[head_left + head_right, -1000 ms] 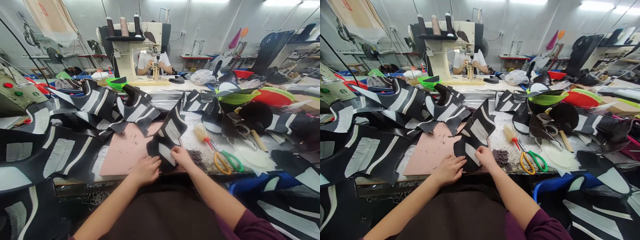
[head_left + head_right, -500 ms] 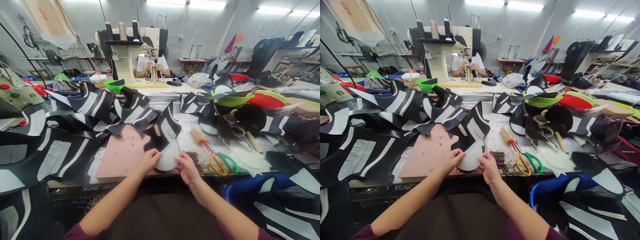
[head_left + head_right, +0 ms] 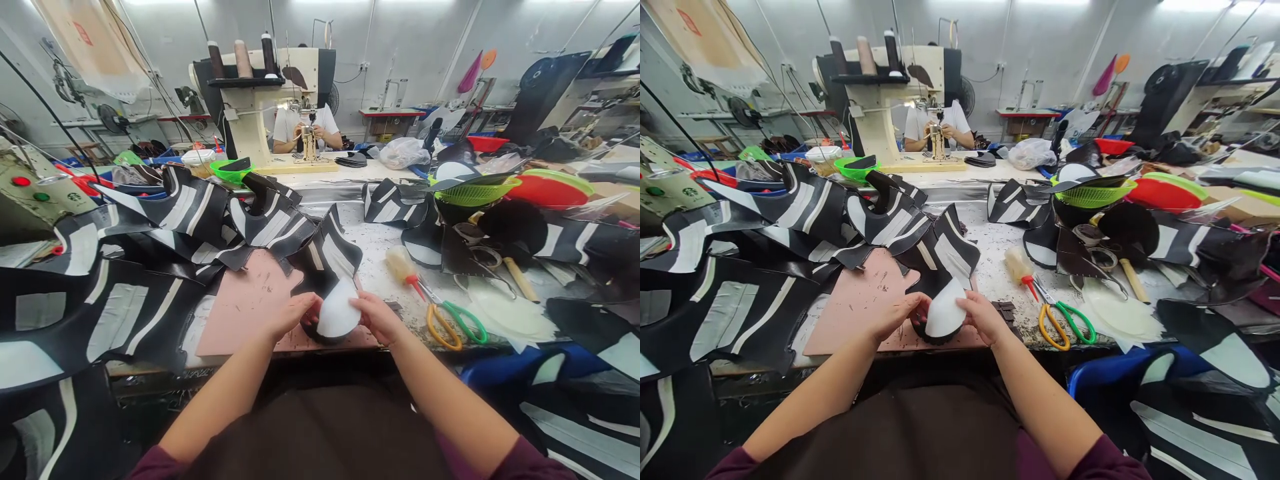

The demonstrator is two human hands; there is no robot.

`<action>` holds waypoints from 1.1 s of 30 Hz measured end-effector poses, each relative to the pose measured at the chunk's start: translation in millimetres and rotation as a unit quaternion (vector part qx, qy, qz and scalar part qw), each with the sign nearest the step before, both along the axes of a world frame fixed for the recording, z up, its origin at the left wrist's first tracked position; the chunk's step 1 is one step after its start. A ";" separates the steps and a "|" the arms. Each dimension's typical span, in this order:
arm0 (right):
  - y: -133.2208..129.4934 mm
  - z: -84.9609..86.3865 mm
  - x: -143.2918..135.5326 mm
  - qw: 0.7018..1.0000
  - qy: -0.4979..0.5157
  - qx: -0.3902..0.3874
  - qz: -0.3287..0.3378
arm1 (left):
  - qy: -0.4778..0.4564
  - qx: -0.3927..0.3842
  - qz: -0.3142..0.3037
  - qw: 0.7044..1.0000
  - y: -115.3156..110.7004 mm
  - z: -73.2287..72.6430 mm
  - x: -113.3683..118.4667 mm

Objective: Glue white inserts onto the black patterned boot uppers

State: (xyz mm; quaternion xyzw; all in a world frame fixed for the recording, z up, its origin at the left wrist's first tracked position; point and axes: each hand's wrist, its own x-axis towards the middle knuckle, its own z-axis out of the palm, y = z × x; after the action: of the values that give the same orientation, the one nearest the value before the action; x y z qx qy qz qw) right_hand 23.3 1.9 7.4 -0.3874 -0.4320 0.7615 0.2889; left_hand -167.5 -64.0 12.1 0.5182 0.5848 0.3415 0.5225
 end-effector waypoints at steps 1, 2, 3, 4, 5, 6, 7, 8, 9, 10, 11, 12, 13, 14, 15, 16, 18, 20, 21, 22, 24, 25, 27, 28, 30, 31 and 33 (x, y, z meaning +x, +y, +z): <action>0.5 -1.2 0.8 0.999 0.033 -0.022 -0.035 | 0.012 0.001 -0.009 1.000 0.6 -2.1 0.8; 0.4 -2.4 1.2 0.995 0.066 -0.037 -0.066 | 0.025 0.003 -0.019 1.000 0.7 -4.2 1.8; -0.5 -3.8 1.0 0.991 0.093 -0.047 -0.085 | 0.037 0.006 -0.029 0.999 0.2 -6.1 2.8; -2.3 -5.3 0.1 0.989 0.109 -0.056 -0.087 | 0.047 0.011 -0.039 0.998 -0.6 -7.8 3.4; -5.1 -7.3 -1.6 0.989 0.110 -0.063 -0.077 | 0.052 0.016 -0.052 0.997 -1.7 -9.6 3.5; -8.6 -9.7 -4.0 0.991 0.096 -0.066 -0.064 | 0.049 0.020 -0.062 0.997 -2.7 -11.4 3.1; -12.4 -12.5 -6.9 0.994 0.074 -0.059 -0.056 | 0.043 0.021 -0.063 0.997 -3.7 -13.6 2.1; -16.3 -15.8 -9.8 0.997 0.047 -0.042 -0.052 | 0.037 0.020 -0.055 0.998 -4.4 -16.3 0.8; -19.6 -19.2 -12.3 0.998 0.019 -0.018 -0.051 | 0.033 0.016 -0.038 0.999 -4.8 -19.4 -0.7; -21.8 -22.5 -14.1 0.999 -0.006 0.008 -0.048 | 0.034 0.012 -0.014 0.999 -4.9 -23.0 -2.2; -22.7 -25.5 -14.8 0.998 -0.028 0.032 -0.043 | 0.040 0.007 0.012 0.999 -4.8 -26.6 -3.3; -22.0 -27.9 -14.2 0.997 -0.048 0.050 -0.036 | 0.050 0.004 0.033 0.998 -4.4 -30.0 -4.2; -19.7 -29.6 -12.3 0.995 -0.072 0.066 -0.033 | 0.062 0.002 0.044 0.997 -4.0 -32.8 -4.6; -16.1 -30.5 -9.3 0.990 -0.104 0.086 -0.034 | 0.072 0.002 0.049 0.996 -3.5 -34.8 -4.8; -11.7 -30.8 -5.6 0.982 -0.146 0.114 -0.037 | 0.082 0.005 0.050 0.995 -3.0 -35.8 -4.6; -6.8 -30.4 -1.4 0.968 -0.197 0.150 -0.035 | 0.093 0.011 0.048 0.994 -2.6 -35.9 -4.2; 1.9 -28.7 6.4 0.928 -0.299 0.221 -0.003 | 0.119 0.023 0.045 0.992 -2.4 -34.2 -3.1; 7.4 -26.6 11.7 0.891 -0.364 0.269 0.041 | 0.151 0.035 0.043 0.987 -3.3 -31.6 -2.0; 8.6 -25.7 13.1 0.878 -0.380 0.284 0.058 | 0.169 0.039 0.044 0.984 -4.2 -30.5 -1.6; 9.1 -24.9 13.7 0.868 -0.391 0.299 0.069 | 0.186 0.042 0.043 0.981 -5.1 -29.6 -1.3; 8.7 -23.5 13.0 0.850 -0.406 0.328 0.078 | 0.221 0.049 0.043 0.973 -7.2 -28.3 -1.5; 8.4 -22.9 12.1 0.843 -0.411 0.338 0.081 | 0.238 0.051 0.044 0.969 -7.9 -27.9 -2.1; 8.2 -22.3 10.3 0.833 -0.418 0.353 0.085 | 0.270 0.056 0.044 0.960 -8.7 -27.4 -3.8; 8.6 -22.2 9.6 0.829 -0.420 0.360 0.087 | 0.284 0.057 0.043 0.956 -8.6 -27.2 -4.8; 10.1 -22.7 8.7 0.823 -0.422 0.370 0.090 | 0.310 0.059 0.038 0.948 -7.8 -27.0 -6.2; 11.0 -23.2 8.6 0.821 -0.421 0.374 0.092 | 0.321 0.060 0.033 0.944 -7.2 -26.9 -6.5; 12.4 -24.7 8.3 0.819 -0.422 0.377 0.097 | 0.345 0.062 0.020 0.936 -6.1 -26.1 -5.8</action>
State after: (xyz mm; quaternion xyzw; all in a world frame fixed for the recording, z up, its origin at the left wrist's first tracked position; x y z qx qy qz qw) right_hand 31.6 14.3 -17.3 -0.4875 -0.8002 0.3259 0.1261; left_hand -173.3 -70.1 -14.0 0.6237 0.7171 0.1880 0.2479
